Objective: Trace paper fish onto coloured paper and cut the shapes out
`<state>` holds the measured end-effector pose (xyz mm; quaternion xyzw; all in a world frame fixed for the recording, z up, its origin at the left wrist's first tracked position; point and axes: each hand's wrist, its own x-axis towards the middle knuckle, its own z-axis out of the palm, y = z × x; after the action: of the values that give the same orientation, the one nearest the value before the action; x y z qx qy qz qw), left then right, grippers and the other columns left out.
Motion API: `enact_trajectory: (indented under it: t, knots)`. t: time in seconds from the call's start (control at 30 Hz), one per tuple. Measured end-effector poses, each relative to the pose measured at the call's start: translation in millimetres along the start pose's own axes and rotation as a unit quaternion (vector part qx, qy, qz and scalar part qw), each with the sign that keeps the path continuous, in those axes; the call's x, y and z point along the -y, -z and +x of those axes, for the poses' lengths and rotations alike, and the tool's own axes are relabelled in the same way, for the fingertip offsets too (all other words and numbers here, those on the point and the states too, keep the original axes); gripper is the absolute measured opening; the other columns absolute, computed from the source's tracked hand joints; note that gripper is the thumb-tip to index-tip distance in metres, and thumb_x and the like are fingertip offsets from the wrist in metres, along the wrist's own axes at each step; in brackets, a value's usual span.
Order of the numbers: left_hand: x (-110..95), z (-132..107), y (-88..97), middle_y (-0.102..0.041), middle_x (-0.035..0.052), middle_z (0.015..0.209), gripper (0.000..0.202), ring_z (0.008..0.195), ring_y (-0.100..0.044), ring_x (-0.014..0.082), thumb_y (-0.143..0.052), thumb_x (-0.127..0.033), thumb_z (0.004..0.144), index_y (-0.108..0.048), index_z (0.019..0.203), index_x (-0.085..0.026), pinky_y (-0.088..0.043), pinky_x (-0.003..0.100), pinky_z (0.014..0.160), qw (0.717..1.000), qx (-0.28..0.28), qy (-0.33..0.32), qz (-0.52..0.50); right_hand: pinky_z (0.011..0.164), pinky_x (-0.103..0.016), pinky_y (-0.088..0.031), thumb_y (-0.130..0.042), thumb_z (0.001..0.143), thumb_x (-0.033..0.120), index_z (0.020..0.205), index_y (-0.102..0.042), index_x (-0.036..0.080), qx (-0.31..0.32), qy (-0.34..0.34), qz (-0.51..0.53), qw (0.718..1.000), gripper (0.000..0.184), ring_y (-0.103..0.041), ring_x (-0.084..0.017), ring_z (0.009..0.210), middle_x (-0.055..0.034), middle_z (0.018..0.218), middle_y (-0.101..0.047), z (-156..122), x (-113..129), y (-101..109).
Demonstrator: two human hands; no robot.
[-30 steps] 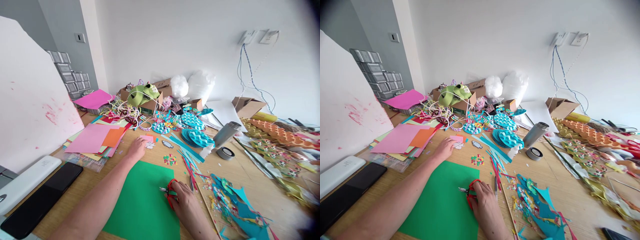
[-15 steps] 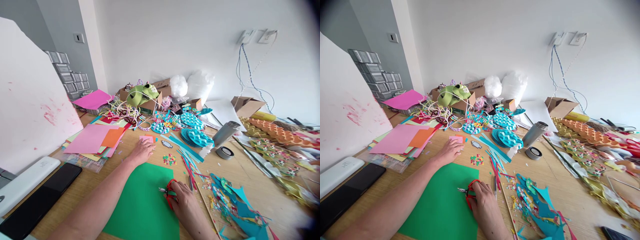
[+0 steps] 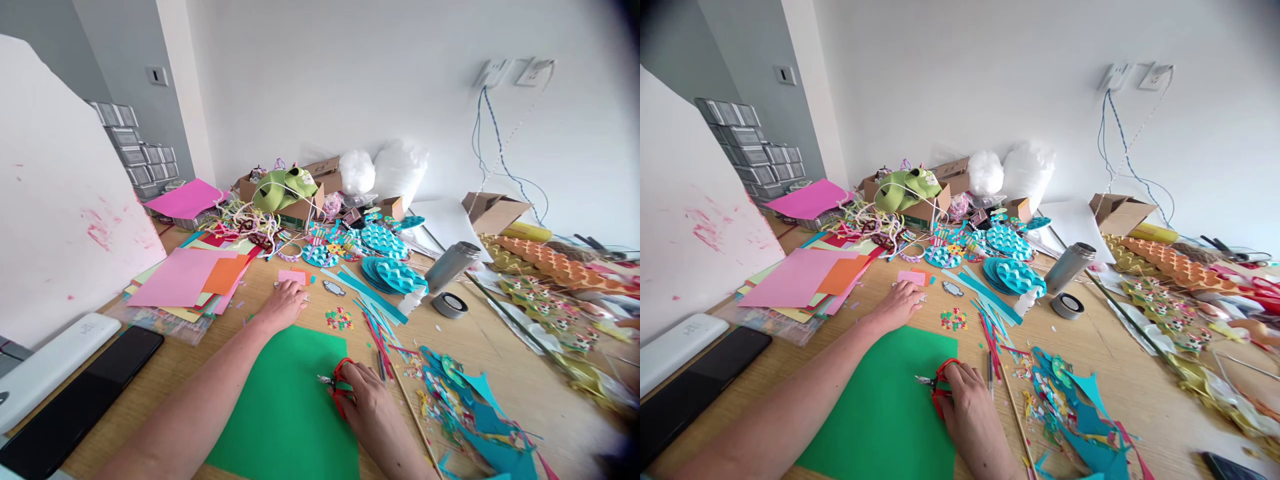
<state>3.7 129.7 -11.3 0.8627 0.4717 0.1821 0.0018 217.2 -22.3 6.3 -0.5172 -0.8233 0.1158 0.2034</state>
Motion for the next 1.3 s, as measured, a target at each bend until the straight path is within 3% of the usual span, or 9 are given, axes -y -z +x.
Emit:
enact_trajectory:
  t: [0.37, 0.47, 0.6, 0.73, 0.8, 0.87, 1.07, 1.13, 1.3]
  knots:
    - [-2.6, 1.5, 2.6, -0.057, 0.0066, 0.104, 0.015, 0.106, -0.045, 0.0221, -0.06, -0.018, 0.084, -0.066, 0.097, -0.019, -0.039, 0.037, 0.093, 1.0, -0.01, -0.008, -0.003, 0.068, -0.028, -0.044, -0.052, 0.078, 0.005, 0.084, -0.052, 0.021, -0.015, 0.006, 0.013, 1.0, 0.018, -0.06, -0.019, 0.077, -0.0023, 0.082, -0.064, 0.8, 1.0, -1.5]
    - [-2.6, 2.3, 2.6, -0.058, 0.0068, 0.104, 0.013, 0.106, -0.046, 0.0219, -0.06, -0.018, 0.084, -0.067, 0.095, -0.018, -0.039, 0.037, 0.093, 1.0, -0.012, -0.015, -0.007, 0.063, -0.026, -0.043, -0.052, 0.081, 0.014, 0.08, -0.051, 0.022, -0.061, -0.01, 0.023, 0.998, 0.008, -0.06, -0.019, 0.073, -0.0023, 0.077, -0.063, 1.6, -0.5, -0.5]
    - [-3.3, 3.3, 5.7, -0.058, 0.0079, 0.103, 0.011, 0.108, -0.046, 0.0228, -0.061, -0.019, 0.083, -0.068, 0.092, -0.017, -0.038, 0.038, 0.097, 1.0, -0.012, -0.016, -0.02, 0.057, -0.026, -0.041, -0.049, 0.087, 0.034, 0.076, -0.05, 0.022, -0.18, -0.118, 0.04, 0.976, 0.016, -0.06, -0.018, 0.062, -0.0026, 0.067, -0.062, 2.3, -7.3, 8.1]
    - [-12.0, 7.7, 26.1, -0.059, 0.0094, 0.102, 0.013, 0.108, -0.048, 0.0241, -0.06, -0.022, 0.084, -0.067, 0.092, -0.016, -0.038, 0.039, 0.096, 0.999, -0.004, -0.015, -0.039, 0.048, -0.025, -0.034, -0.05, 0.084, 0.049, 0.07, -0.047, 0.023, -0.179, -0.234, 0.062, 0.954, 0.03, -0.056, -0.017, 0.05, -0.0006, 0.056, -0.059, 1.8, -11.9, 19.8]
    - [-23.5, 9.3, 44.9, -0.062, 0.0075, 0.095, 0.012, 0.099, -0.055, 0.0208, -0.058, -0.022, 0.085, -0.068, 0.088, -0.016, -0.042, 0.033, 0.089, 0.998, 0.018, -0.022, -0.057, 0.046, -0.025, -0.033, -0.05, 0.083, 0.052, 0.069, -0.048, 0.022, -0.152, -0.259, 0.092, 0.949, 0.033, -0.054, -0.016, 0.046, 0.0006, 0.052, -0.058, 1.7, -12.4, 22.7]
    - [-41.9, 7.0, 66.6, -0.065, 0.0047, 0.089, 0.015, 0.086, -0.06, 0.0178, -0.054, -0.024, 0.087, -0.068, 0.086, -0.017, -0.044, 0.028, 0.078, 0.988, 0.101, -0.041, -0.111, 0.046, -0.024, -0.033, -0.052, 0.082, 0.053, 0.07, -0.052, 0.021, -0.129, -0.268, 0.129, 0.946, 0.034, -0.054, -0.016, 0.045, 0.0002, 0.052, -0.059, 1.8, -13.1, 23.1]
    - [-122.5, -39.3, 103.2, -0.067, 0.0086, 0.082, 0.041, 0.079, -0.063, 0.0223, -0.062, -0.054, 0.077, -0.068, 0.086, -0.014, -0.044, 0.029, 0.066, 0.926, 0.297, -0.233, -0.023, 0.046, -0.025, -0.038, -0.055, 0.08, 0.056, 0.075, -0.058, 0.019, -0.128, -0.283, 0.209, 0.927, 0.038, -0.055, -0.016, 0.046, -0.0008, 0.051, -0.059, 2.1, -20.0, 19.4]
    - [-143.8, -62.5, 99.0, -0.065, 0.0108, 0.08, 0.044, 0.078, -0.062, 0.0235, -0.068, -0.053, 0.073, -0.068, 0.085, -0.011, -0.045, 0.031, 0.066, 0.925, 0.287, -0.246, 0.044, 0.047, -0.025, -0.039, -0.056, 0.079, 0.056, 0.076, -0.058, 0.019, -0.138, -0.287, 0.218, 0.922, 0.038, -0.056, -0.016, 0.048, -0.001, 0.052, -0.059, 2.1, -22.0, 18.9]
    - [-164.4, -105.2, 80.2, -0.06, 0.012, 0.082, 0.016, 0.083, -0.059, 0.0258, -0.06, -0.017, 0.077, -0.064, 0.09, -0.01, -0.044, 0.032, 0.059, 0.941, 0.22, -0.229, 0.116, 0.049, -0.025, -0.041, -0.056, 0.079, 0.058, 0.075, -0.058, 0.018, -0.15, -0.285, 0.236, 0.917, 0.04, -0.058, -0.017, 0.052, -0.0029, 0.056, -0.062, 2.8, -21.2, 17.9]
